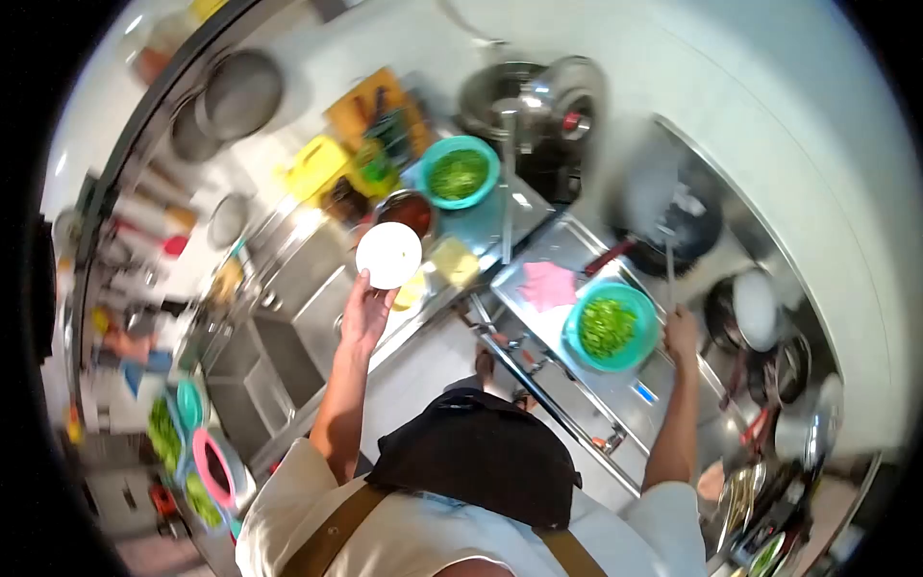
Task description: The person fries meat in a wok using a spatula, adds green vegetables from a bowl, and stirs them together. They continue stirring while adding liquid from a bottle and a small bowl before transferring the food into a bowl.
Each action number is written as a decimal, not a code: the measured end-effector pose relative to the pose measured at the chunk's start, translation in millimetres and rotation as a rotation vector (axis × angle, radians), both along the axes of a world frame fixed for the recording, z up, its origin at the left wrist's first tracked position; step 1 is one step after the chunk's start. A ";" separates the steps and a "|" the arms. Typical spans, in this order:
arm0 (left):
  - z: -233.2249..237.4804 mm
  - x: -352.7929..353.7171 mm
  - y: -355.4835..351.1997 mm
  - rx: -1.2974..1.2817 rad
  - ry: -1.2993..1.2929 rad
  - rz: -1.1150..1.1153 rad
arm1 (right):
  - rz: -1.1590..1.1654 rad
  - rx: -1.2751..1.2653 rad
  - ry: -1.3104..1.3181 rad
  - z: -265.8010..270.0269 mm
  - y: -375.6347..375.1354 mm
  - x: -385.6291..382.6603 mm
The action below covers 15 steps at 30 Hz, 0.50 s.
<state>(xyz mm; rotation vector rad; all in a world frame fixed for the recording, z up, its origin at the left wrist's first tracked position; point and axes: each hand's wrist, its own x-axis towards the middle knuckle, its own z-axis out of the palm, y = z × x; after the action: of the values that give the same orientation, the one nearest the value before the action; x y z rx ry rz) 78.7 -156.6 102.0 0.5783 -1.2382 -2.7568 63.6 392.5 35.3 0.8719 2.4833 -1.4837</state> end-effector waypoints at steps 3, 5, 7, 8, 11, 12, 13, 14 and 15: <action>-4.9 47.2 -62.2 -0.090 -0.007 0.155 | 0.035 -0.066 -0.068 -6.2 8.4 -3.5; 8.0 69.0 -90.4 -0.211 0.068 0.284 | 0.010 -0.115 -0.052 -5.7 7.1 -7.3; 1.0 87.3 -136.4 -0.539 -0.071 0.475 | 0.029 -0.095 -0.051 -1.6 2.1 -13.3; -6.7 92.3 -160.4 -0.658 -0.019 0.505 | 0.030 -0.125 -0.051 -2.4 1.2 -17.7; -16.6 105.5 -219.0 -1.143 -0.164 0.531 | 0.019 -0.133 -0.041 8.0 -10.5 -23.5; -18.9 108.8 -239.4 -1.366 -0.260 0.552 | 0.021 -0.156 -0.031 4.5 -9.8 -26.6; -2.1 106.8 -236.3 -1.590 -0.361 0.566 | 0.021 -0.179 -0.026 2.7 -9.1 -26.9; 21.2 109.1 -240.9 -1.535 -0.531 0.394 | 0.008 -0.178 -0.030 0.6 -8.8 -25.2; 14.8 110.5 -253.0 -1.493 -0.491 0.413 | 0.014 -0.180 -0.027 0.0 -10.0 -28.2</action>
<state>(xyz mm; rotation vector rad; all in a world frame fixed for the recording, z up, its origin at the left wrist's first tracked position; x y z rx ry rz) 189.2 -409.5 116.7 1.0440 -2.3351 -0.8288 35.4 382.5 35.2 0.8347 2.2886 -1.6483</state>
